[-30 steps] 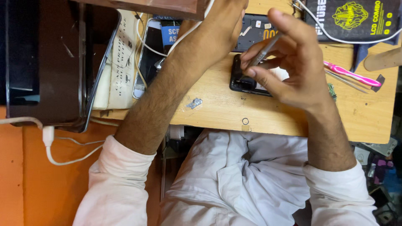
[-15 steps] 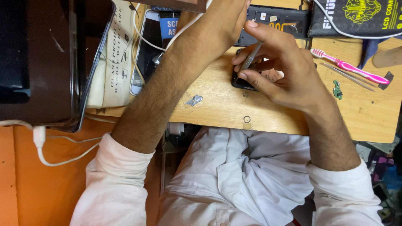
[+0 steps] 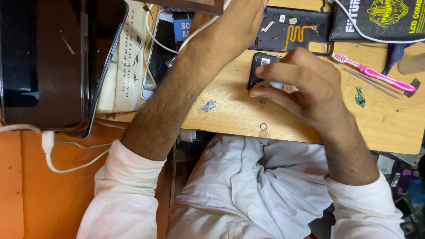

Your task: The person disassembles a smartphone, removes the back cover, and uses a screwdriver to detach internal components. They then apply adhesive to the back cover and reposition it over the phone chassis.

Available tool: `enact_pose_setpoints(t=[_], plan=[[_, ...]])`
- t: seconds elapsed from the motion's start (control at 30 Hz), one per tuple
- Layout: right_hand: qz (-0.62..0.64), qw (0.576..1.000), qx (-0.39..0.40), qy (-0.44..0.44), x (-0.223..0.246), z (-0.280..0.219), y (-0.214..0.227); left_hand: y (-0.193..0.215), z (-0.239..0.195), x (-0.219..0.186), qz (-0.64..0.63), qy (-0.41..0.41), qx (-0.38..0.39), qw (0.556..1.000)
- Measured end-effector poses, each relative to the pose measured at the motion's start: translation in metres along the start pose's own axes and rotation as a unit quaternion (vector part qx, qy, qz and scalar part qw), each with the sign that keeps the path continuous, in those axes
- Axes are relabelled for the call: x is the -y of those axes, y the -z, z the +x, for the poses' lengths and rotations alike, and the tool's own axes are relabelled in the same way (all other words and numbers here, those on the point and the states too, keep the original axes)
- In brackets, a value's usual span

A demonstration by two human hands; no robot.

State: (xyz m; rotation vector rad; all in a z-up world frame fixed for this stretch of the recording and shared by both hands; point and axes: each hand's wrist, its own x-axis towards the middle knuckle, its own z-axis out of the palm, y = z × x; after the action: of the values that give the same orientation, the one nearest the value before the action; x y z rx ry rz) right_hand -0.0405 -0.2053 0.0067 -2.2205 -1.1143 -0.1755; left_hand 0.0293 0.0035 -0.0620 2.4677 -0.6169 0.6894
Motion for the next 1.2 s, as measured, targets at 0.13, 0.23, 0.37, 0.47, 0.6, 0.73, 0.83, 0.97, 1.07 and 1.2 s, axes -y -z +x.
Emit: enact_pose_setpoints(t=[0.13,0.23,0.37,0.47,0.6,0.73,0.83,0.97,1.07,1.2], plan=[[0.055,0.997,-0.008,0.062,0.004,-0.002,-0.001,0.001,0.002,-0.001,0.007,-0.023,-0.019,1.000],[0.044,0.998,-0.024,0.038,0.009,0.004,-0.004,0.005,0.000,-0.001,0.044,-0.044,-0.030,0.998],[0.014,0.999,-0.015,0.033,0.016,0.003,-0.002,0.007,0.005,-0.002,-0.026,-0.005,0.021,0.999],[-0.026,0.999,-0.039,0.024,0.017,0.002,-0.005,0.012,0.003,-0.001,0.400,-0.189,0.010,0.897],[-0.037,0.997,-0.045,0.060,0.016,-0.004,-0.009,0.011,0.005,-0.004,0.094,-0.070,0.046,0.992],[0.005,0.999,-0.032,-0.008,0.015,-0.007,-0.012,0.016,0.005,-0.009,-0.069,-0.032,0.007,0.997],[0.001,0.999,-0.029,-0.033,0.017,-0.007,-0.013,0.020,0.009,-0.012,-0.116,-0.010,0.021,0.993],[0.028,0.997,-0.053,-0.040,0.018,-0.002,-0.020,0.023,0.012,-0.010,-0.128,0.022,0.051,0.990],[0.010,0.998,-0.055,0.014,0.021,-0.008,-0.017,0.017,0.013,-0.010,-0.159,-0.008,0.076,0.984],[0.052,0.999,0.002,-0.008,0.020,-0.005,-0.006,0.020,0.017,-0.004,-0.176,-0.006,0.064,0.982]])
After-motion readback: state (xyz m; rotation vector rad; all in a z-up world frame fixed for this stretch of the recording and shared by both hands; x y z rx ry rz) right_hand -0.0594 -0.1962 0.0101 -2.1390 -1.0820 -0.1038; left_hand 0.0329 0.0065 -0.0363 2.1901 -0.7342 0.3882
